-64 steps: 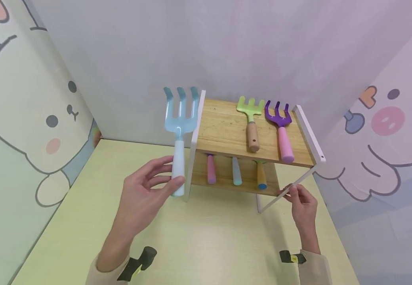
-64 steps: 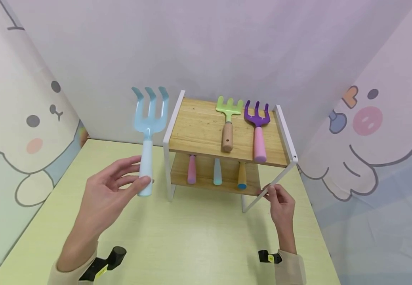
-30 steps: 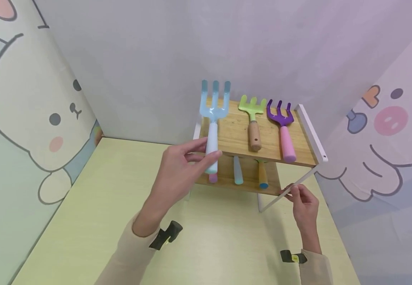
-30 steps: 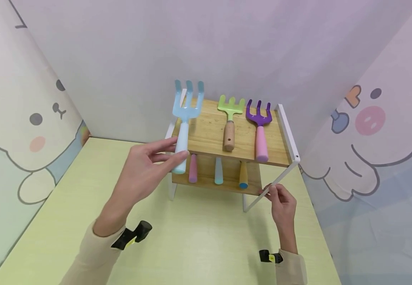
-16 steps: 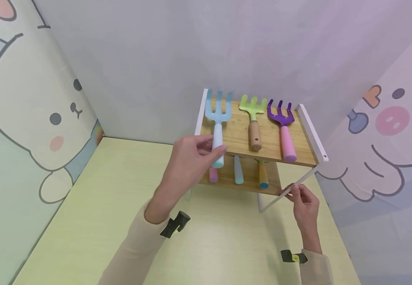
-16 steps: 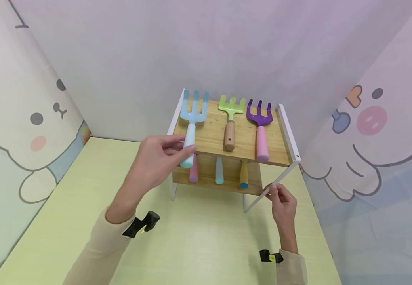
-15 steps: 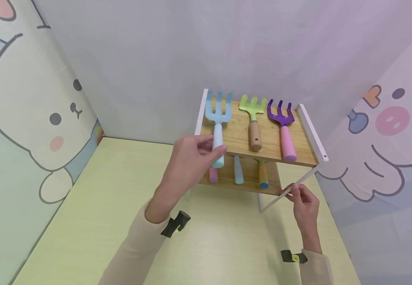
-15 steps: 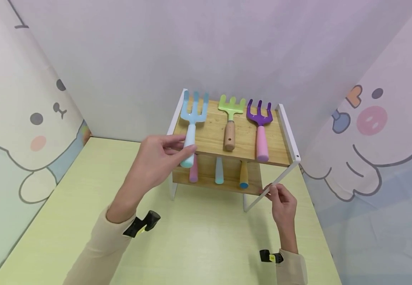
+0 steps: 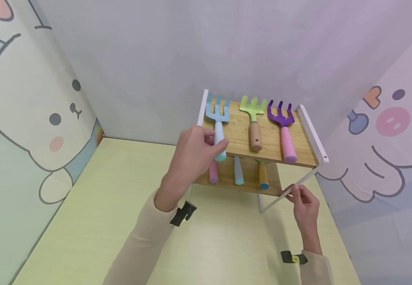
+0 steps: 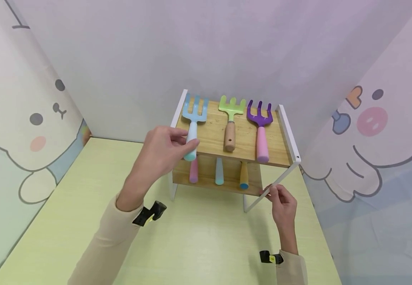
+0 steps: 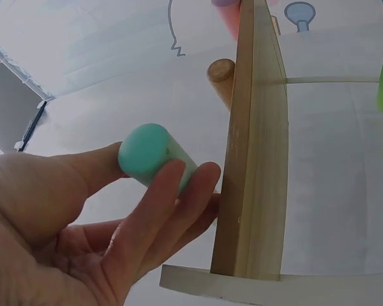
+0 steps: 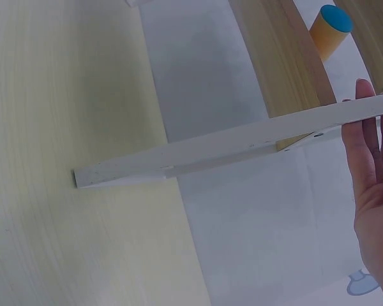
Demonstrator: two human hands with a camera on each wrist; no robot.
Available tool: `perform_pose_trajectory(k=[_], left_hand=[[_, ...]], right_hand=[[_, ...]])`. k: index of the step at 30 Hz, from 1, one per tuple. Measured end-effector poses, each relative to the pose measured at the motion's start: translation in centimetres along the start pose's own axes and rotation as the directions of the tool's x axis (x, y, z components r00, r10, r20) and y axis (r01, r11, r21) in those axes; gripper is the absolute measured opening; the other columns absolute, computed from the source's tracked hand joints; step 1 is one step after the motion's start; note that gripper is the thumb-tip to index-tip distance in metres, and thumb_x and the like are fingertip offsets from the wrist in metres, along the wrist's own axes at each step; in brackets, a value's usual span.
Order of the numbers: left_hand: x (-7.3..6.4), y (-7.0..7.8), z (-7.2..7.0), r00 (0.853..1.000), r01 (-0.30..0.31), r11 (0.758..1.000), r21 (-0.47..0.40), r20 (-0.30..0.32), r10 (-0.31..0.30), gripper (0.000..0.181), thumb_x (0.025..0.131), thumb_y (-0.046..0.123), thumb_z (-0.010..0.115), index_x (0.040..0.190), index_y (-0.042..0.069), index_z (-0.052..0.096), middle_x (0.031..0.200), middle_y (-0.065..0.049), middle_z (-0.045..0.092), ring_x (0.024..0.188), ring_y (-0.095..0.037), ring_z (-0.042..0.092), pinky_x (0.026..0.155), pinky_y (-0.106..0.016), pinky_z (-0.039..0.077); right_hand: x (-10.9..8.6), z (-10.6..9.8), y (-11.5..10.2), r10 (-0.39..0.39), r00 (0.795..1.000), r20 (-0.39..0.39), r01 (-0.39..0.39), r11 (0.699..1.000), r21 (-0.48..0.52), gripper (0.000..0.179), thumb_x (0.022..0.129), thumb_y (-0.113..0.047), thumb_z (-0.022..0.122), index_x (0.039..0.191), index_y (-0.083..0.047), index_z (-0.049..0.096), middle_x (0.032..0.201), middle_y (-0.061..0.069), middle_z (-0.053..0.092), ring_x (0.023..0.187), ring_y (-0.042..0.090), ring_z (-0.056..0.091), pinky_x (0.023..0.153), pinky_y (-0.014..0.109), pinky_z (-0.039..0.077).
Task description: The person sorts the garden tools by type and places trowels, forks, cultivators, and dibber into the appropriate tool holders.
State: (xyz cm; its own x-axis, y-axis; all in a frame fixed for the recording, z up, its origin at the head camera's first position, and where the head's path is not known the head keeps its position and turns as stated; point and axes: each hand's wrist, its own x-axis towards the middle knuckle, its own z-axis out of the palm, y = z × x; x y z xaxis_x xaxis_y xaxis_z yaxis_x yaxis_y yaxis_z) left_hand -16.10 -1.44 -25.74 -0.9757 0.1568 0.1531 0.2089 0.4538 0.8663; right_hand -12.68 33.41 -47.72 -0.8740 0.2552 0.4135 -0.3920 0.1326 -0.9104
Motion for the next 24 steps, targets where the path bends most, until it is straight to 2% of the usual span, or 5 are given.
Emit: perform_pose_trajectory(k=[5,9,15,19,24], left_hand=[[0.5,0.2,0.1,1.000,0.005,1.000,0.012,0.000,-0.005,0.024,0.094,0.018,0.077,0.077,0.002,0.068,0.068,-0.004,0.062,0.059,-0.013,0.054,0.052,-0.021,0.037],[0.8,0.2,0.2,1.000,0.002,1.000,0.024,-0.001,-0.002,0.037,0.094,0.019,0.076,0.067,0.004,0.056,0.062,0.000,0.049,0.057,-0.011,0.047,0.052,-0.022,0.032],[1.3,0.3,0.7,1.000,0.003,0.999,0.044,-0.021,-0.002,0.024,0.095,0.019,0.076,0.078,0.003,0.072,0.065,-0.001,0.061,0.058,-0.010,0.053,0.052,-0.020,0.040],[1.6,0.5,1.2,0.999,0.010,0.995,0.097,-0.041,-0.006,0.025,0.096,0.019,0.074,0.077,0.004,0.071,0.065,-0.003,0.063,0.059,-0.012,0.052,0.051,-0.020,0.039],[2.0,0.5,1.9,0.995,-0.024,0.981,0.192,-0.087,0.041,0.035,0.098,0.019,0.071,0.068,0.005,0.062,0.058,-0.001,0.051,0.057,-0.014,0.050,0.050,-0.021,0.037]], right_hand=[[0.0,0.0,0.0,-0.003,1.000,-0.017,0.004,0.999,0.040,0.016,0.103,0.008,0.053,0.103,0.021,0.061,0.090,0.003,0.072,0.083,0.011,0.075,0.077,0.025,0.059],[0.0,0.0,0.1,-0.010,1.000,-0.018,0.011,0.998,0.067,0.016,0.103,0.009,0.053,0.102,0.022,0.061,0.090,0.005,0.072,0.083,0.012,0.075,0.077,0.025,0.059],[0.0,0.0,0.1,-0.017,1.000,-0.012,0.018,0.998,0.067,0.015,0.102,0.009,0.053,0.102,0.021,0.062,0.090,0.005,0.072,0.083,0.012,0.075,0.076,0.025,0.059],[0.0,0.0,0.3,-0.028,1.000,-0.005,0.028,0.996,0.084,0.015,0.102,0.010,0.052,0.101,0.020,0.063,0.091,0.006,0.072,0.083,0.012,0.076,0.077,0.025,0.059],[0.0,0.0,0.4,-0.037,0.999,0.000,0.037,0.995,0.097,0.015,0.102,0.010,0.052,0.099,0.020,0.063,0.090,0.006,0.073,0.082,0.013,0.076,0.077,0.025,0.059]])
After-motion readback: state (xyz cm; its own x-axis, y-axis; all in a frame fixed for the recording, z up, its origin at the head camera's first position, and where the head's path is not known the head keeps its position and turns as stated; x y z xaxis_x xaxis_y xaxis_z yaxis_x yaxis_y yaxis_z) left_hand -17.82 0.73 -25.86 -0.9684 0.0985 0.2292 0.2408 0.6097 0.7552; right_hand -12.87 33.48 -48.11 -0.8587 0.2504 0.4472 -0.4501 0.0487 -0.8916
